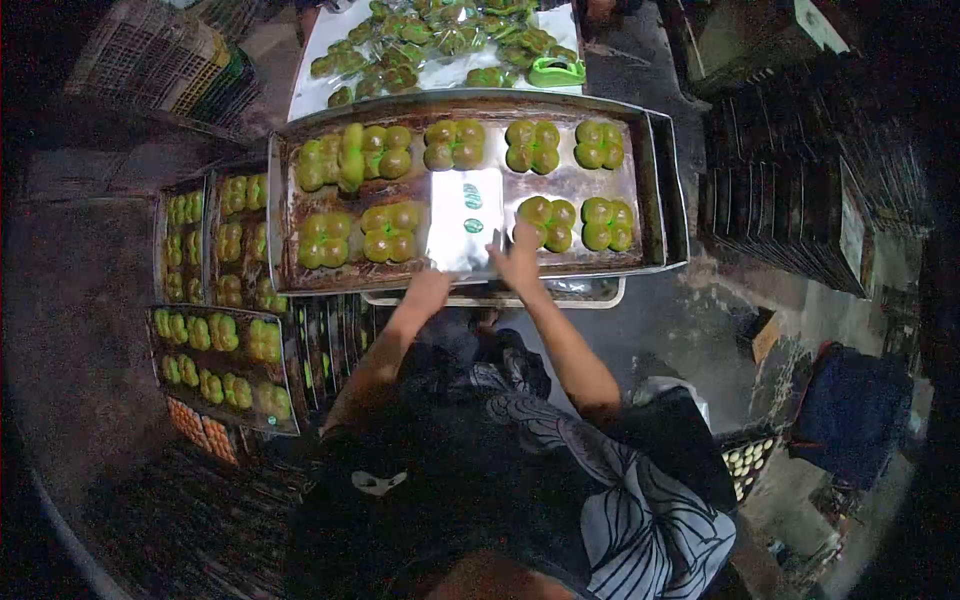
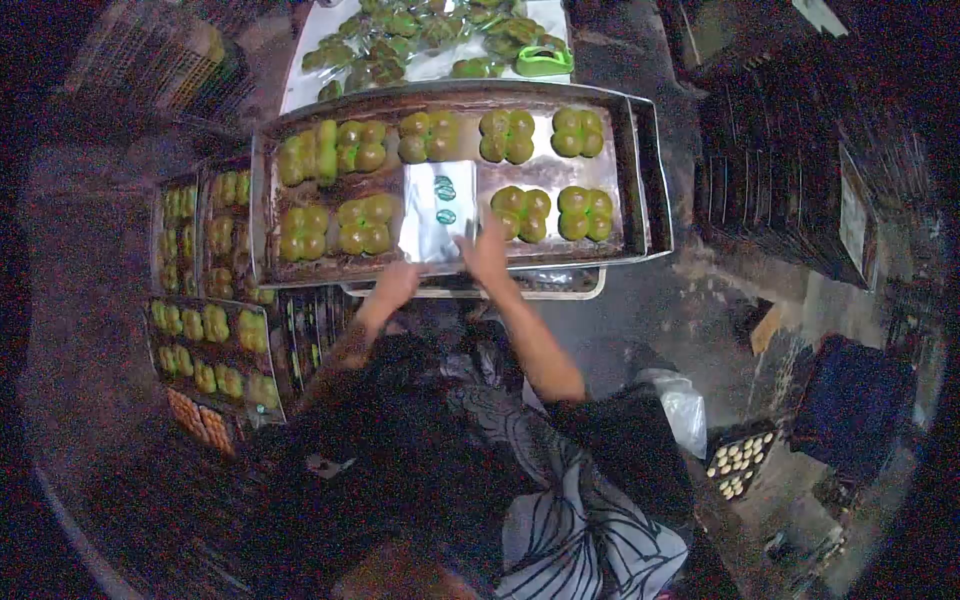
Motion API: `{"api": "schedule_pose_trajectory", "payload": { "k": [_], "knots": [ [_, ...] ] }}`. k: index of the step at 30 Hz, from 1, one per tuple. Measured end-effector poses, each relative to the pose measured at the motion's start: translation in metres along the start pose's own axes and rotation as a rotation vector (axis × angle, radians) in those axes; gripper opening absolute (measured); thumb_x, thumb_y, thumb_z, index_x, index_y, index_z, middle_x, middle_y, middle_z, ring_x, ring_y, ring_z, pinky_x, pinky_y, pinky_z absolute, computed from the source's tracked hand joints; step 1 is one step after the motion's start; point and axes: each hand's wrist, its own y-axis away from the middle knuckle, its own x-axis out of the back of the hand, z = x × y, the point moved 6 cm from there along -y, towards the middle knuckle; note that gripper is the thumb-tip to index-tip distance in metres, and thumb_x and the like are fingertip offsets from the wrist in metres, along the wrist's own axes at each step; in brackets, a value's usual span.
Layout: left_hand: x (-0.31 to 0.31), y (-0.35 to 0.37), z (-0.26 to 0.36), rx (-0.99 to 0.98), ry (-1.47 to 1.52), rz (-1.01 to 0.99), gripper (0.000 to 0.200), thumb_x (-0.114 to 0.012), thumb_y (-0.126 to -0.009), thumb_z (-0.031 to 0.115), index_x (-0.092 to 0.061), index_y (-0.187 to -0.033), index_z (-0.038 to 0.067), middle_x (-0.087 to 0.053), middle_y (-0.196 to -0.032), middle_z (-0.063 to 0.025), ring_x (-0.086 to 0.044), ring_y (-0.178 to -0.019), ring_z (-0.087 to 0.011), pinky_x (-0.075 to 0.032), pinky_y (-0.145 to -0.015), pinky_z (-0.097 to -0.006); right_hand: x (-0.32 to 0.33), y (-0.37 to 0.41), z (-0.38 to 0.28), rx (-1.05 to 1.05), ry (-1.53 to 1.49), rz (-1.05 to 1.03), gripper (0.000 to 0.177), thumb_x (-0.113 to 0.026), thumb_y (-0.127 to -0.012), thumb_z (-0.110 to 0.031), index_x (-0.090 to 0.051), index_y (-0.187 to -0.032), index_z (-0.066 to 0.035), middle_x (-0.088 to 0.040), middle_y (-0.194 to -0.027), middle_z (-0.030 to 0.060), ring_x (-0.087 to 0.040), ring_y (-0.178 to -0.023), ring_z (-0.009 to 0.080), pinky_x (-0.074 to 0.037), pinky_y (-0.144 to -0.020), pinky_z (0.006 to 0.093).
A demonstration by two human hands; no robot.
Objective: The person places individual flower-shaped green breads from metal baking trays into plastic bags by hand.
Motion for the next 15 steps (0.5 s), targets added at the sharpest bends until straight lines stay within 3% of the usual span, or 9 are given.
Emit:
{"api": "schedule_pose_trajectory", "payload": {
  "k": [1, 3, 5, 6, 8, 11, 12, 14, 15],
  "knots": [
    [0.005, 0.001, -0.007, 0.000, -0.001, 0.010, 0.025, -0.057, -0.069, 0.019, -0.061, -0.091, 0.007, -0.059, -0.081, -0.0175, -0.056, -0.081, -0.0319, -0.042, -0.077, -0.0414, 0.017, 0.016, -0.009, -0.032, -0.014, -0.094, 0.042, -0.062, -0.071, -0.023, -0.047, -0.103, -0.001, -0.056, -0.080, 0.0161, -0.054, -0.075, 0.0306, -0.042, -0.073, 0.0367],
    [0.027, 0.012, 0.007, -0.292, -0.147, 0.093, 0.015, -0.053, -0.073, 0.016, -0.064, -0.083, 0.012, -0.059, -0.070, -0.0160, -0.057, -0.066, -0.0328, -0.045, -0.062, -0.0409, 0.019, 0.067, -0.027, -0.416, -0.325, -0.732, 0.037, -0.062, -0.071, -0.020, -0.049, -0.100, -0.003, -0.056, -0.077, 0.0150, -0.053, -0.077, 0.0281, -0.041, -0.071, 0.0358],
    [0.062, 0.032, 0.035, -0.235, -0.188, 0.092, 0.014, -0.057, -0.070, 0.019, -0.063, -0.078, 0.009, -0.060, -0.074, -0.0149, -0.057, -0.069, -0.0320, -0.045, -0.062, -0.0402, 0.029, 0.089, -0.069, -0.270, -0.180, -0.873, 0.030, -0.054, -0.076, -0.016, -0.048, -0.103, -0.004, -0.057, -0.069, 0.0111, -0.055, -0.065, 0.0250, -0.043, -0.061, 0.0322],
    [0.070, 0.040, 0.050, -0.222, -0.067, 0.099, 0.013, -0.058, -0.070, 0.019, -0.063, -0.077, 0.009, -0.059, -0.072, -0.0145, -0.057, -0.067, -0.0321, -0.044, -0.061, -0.0403, 0.020, 0.094, -0.071, -0.263, -0.179, -0.872, 0.030, -0.054, -0.076, -0.016, -0.048, -0.103, -0.004, -0.057, -0.069, 0.0111, -0.055, -0.065, 0.0250, -0.043, -0.061, 0.0322],
    [0.080, 0.053, 0.075, -0.251, 0.139, 0.148, 0.014, -0.060, -0.068, 0.019, -0.063, -0.075, 0.007, -0.059, -0.069, -0.0144, -0.057, -0.066, -0.0321, -0.044, -0.060, -0.0404, 0.023, 0.084, -0.064, -0.375, -0.271, -0.413, 0.018, -0.048, -0.080, -0.012, -0.048, -0.095, -0.003, -0.056, -0.061, 0.0090, -0.054, -0.053, 0.0221, -0.043, -0.050, 0.0299],
    [0.088, 0.069, 0.088, -0.217, 0.266, 0.308, 0.015, -0.062, -0.068, 0.016, -0.063, -0.076, 0.004, -0.056, -0.069, -0.0148, -0.054, -0.067, -0.0303, -0.041, -0.062, -0.0388, 0.036, 0.067, -0.088, -0.333, -0.240, -0.390, 0.024, -0.041, -0.086, -0.020, -0.049, -0.102, -0.005, -0.053, -0.057, 0.0047, -0.051, -0.049, 0.0189, -0.042, -0.049, 0.0308],
    [0.099, 0.077, 0.089, -0.200, 0.345, 0.455, 0.015, -0.061, -0.069, 0.016, -0.063, -0.077, 0.004, -0.054, -0.069, -0.0142, -0.053, -0.068, -0.0286, -0.040, -0.063, -0.0375, 0.028, 0.072, -0.089, -0.752, -0.467, -0.686, 0.038, -0.038, -0.087, -0.021, -0.037, -0.123, -0.008, -0.057, -0.062, 0.0011, -0.053, -0.046, 0.0206, -0.044, -0.046, 0.0318],
    [0.104, 0.092, 0.094, -0.203, 0.599, 0.564, 0.014, -0.059, -0.072, 0.015, -0.064, -0.077, 0.003, -0.046, -0.064, -0.0113, -0.048, -0.068, -0.0221, -0.038, -0.061, -0.0323, 0.012, 0.039, -0.074, -0.853, -0.765, -0.665, 0.043, -0.036, -0.088, -0.026, -0.029, -0.127, -0.010, -0.058, -0.072, 0.0032, -0.055, -0.055, 0.0212, -0.046, -0.053, 0.0333],
    [0.095, 0.097, 0.091, -0.188, 0.710, 0.487, 0.025, -0.059, -0.074, 0.014, -0.060, -0.097, 0.005, -0.050, -0.078, -0.0090, -0.047, -0.071, -0.0181, -0.039, -0.064, -0.0293, 0.001, 0.027, -0.072, -0.964, -1.064, -0.636, 0.049, -0.035, -0.089, -0.031, -0.020, -0.132, -0.013, -0.060, -0.082, 0.0053, -0.057, -0.064, 0.0219, -0.048, -0.059, 0.0348]
  ]
}}
